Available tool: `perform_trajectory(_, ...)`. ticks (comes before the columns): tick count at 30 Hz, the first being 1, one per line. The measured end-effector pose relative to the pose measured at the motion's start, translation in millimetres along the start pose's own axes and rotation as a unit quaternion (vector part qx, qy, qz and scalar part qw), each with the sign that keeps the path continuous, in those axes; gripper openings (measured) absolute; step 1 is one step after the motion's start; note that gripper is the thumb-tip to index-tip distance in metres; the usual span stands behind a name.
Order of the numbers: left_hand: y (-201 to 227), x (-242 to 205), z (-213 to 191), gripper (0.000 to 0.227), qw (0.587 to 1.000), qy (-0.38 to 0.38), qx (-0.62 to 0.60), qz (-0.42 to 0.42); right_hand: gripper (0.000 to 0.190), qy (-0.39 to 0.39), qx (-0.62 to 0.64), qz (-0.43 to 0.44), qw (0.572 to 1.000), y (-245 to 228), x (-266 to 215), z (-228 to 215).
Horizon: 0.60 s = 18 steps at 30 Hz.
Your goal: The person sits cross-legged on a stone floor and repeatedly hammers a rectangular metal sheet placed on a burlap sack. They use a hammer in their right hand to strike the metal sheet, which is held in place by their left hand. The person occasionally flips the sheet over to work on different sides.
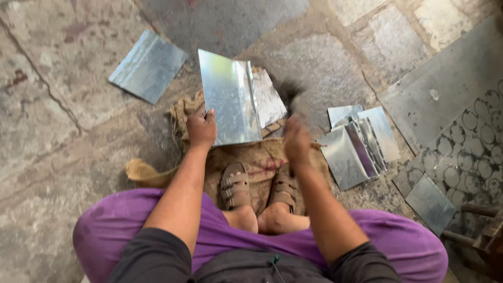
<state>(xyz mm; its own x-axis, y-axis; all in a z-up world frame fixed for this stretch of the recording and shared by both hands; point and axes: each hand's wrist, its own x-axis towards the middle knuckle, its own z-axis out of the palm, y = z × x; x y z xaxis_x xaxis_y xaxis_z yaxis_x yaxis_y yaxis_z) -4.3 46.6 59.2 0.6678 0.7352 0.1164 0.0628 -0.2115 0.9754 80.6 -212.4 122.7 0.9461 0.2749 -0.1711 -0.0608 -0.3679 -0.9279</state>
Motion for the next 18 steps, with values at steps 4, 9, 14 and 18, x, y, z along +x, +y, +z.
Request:
perform_trajectory(4,6,-2,-3,0.03,0.999,-0.015,-0.004,-0.033,0.045,0.008,0.224,-0.282,0.933,-49,16,-49)
perform_trajectory(9,6,2,-1,0.031,1.0,-0.004,-0.002,-0.013,0.039,0.099,0.203,-0.506,0.832,18,42,-28)
perform_trajectory(14,1,8,4,0.028,0.998,0.021,0.0,0.061,0.034,0.038,-0.231,-0.252,0.939,106,47,14)
perform_trajectory(18,2,-5,-1,0.028,1.0,0.004,0.027,-0.015,0.038,0.326,-0.439,-0.488,0.68,50,48,-28)
